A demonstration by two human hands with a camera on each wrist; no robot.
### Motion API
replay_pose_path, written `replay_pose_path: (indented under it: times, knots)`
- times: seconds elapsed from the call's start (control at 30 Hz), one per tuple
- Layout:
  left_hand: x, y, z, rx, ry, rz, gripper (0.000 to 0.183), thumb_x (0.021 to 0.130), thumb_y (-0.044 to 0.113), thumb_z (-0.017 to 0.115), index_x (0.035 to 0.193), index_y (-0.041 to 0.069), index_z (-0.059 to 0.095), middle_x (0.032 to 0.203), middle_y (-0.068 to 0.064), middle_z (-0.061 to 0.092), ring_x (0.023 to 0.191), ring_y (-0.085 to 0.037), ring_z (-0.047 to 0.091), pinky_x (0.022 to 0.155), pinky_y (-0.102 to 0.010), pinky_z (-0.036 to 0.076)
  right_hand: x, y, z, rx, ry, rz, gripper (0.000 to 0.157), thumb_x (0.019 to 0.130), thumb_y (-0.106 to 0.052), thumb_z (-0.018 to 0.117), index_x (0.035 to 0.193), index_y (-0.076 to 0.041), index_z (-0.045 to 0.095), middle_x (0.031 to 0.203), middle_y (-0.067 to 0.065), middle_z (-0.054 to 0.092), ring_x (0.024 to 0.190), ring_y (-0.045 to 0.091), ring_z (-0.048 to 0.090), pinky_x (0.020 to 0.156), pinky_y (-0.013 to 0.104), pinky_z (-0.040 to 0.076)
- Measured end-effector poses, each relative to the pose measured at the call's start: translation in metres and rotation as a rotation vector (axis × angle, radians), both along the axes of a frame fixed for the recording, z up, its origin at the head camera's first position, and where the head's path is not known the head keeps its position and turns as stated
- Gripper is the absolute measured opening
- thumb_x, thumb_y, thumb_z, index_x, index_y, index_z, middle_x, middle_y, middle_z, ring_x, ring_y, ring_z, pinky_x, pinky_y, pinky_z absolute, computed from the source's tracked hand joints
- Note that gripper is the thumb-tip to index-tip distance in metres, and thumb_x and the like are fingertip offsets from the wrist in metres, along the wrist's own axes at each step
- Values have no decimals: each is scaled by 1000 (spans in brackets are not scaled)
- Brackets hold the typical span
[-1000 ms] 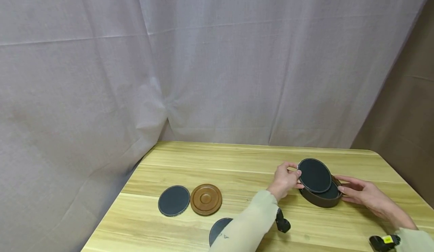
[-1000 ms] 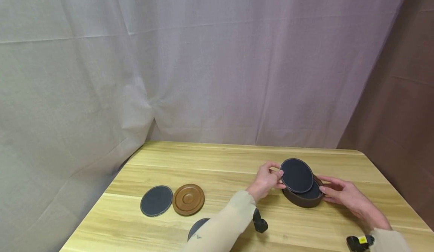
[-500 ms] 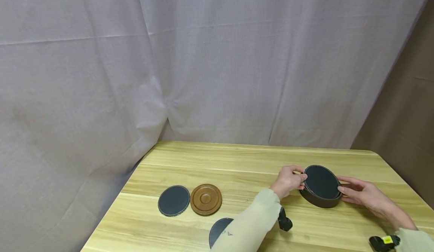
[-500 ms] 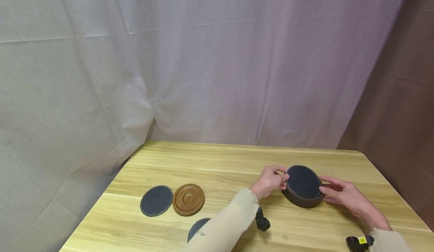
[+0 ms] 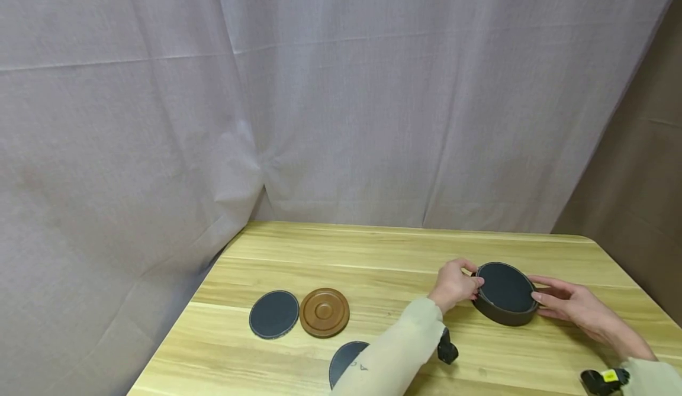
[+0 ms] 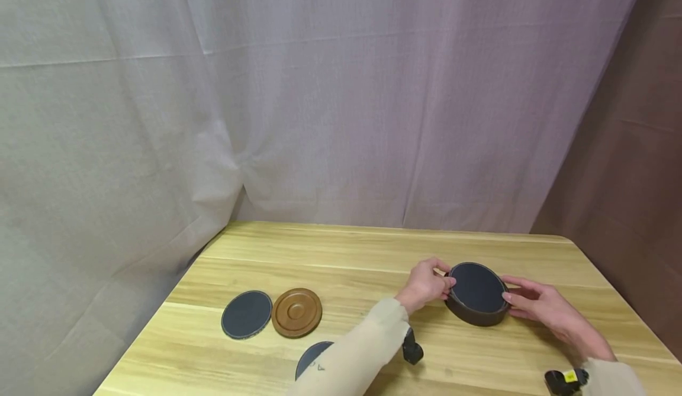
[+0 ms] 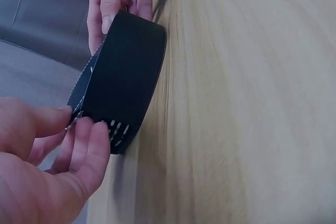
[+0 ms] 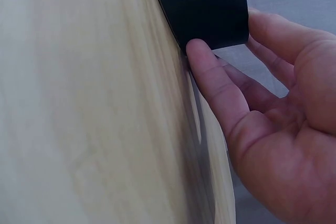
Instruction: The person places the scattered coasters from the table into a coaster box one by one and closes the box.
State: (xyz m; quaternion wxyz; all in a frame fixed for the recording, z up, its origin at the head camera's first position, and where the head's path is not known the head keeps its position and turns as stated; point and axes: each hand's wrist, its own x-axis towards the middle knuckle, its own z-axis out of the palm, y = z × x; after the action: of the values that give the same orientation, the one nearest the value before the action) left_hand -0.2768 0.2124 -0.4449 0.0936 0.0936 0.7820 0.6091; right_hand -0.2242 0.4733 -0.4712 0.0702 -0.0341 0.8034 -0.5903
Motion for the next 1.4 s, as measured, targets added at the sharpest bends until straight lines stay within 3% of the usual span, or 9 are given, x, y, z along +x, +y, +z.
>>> replay_pose_path:
  times: [0.13,0.37,0.43,0.63,0.77,0.93,1.2,1.4]
  knots:
    - [-1,-2,4,-154,75,-21,15,82,5,77,95,6,70,66,-3,67,50,-13,63,49,-21,52,0,-1,2,33,3,7,48,99,-16,59,145,-12,47,109,-28,57,99,-2,65,84,29,58]
    - [0,-2,5,-580,321,-64,19,87,28,75,106,25,75,98,15,73,88,3,63,69,-11,47,0,0,1,31,11,22,49,99,-15,59,146,-7,45,110,-30,57,100,-2,65,84,28,58]
    - [0,-3,4,-624,347,-74,17,88,30,73,105,27,75,101,18,72,94,3,63,73,-12,48,0,0,0,21,12,25,48,99,-14,58,145,-8,46,110,-30,58,100,-2,65,84,28,58]
    - [0,-13,8,-678,433,-130,14,91,32,68,102,24,75,98,17,72,95,2,62,76,-10,45,0,0,0,6,12,32,46,99,-14,58,145,-12,48,110,-29,59,100,-2,65,84,28,58]
    - [0,-24,12,-686,433,-223,19,92,34,67,107,22,72,107,16,70,92,3,59,72,-10,44,0,0,1,6,15,42,47,100,-14,57,146,-10,46,111,-29,58,101,-2,65,84,27,57]
    - [-1,-37,7,-741,457,-295,27,94,36,65,116,22,68,114,15,68,88,3,59,71,-10,43,1,1,-2,10,9,28,48,100,-14,57,146,-9,46,110,-29,58,100,-2,65,84,27,57]
    - [5,-54,3,-800,444,-352,35,95,36,64,128,25,59,88,12,64,75,1,54,68,-14,43,2,1,-4,23,14,30,48,100,-15,56,146,-8,45,111,-31,56,100,-4,64,84,27,57]
    - [12,-67,7,-825,454,-381,47,94,38,65,136,24,50,87,12,58,75,0,51,69,-15,45,0,2,-2,18,20,34,48,100,-14,57,146,-9,45,111,-32,56,100,-5,64,83,26,57]
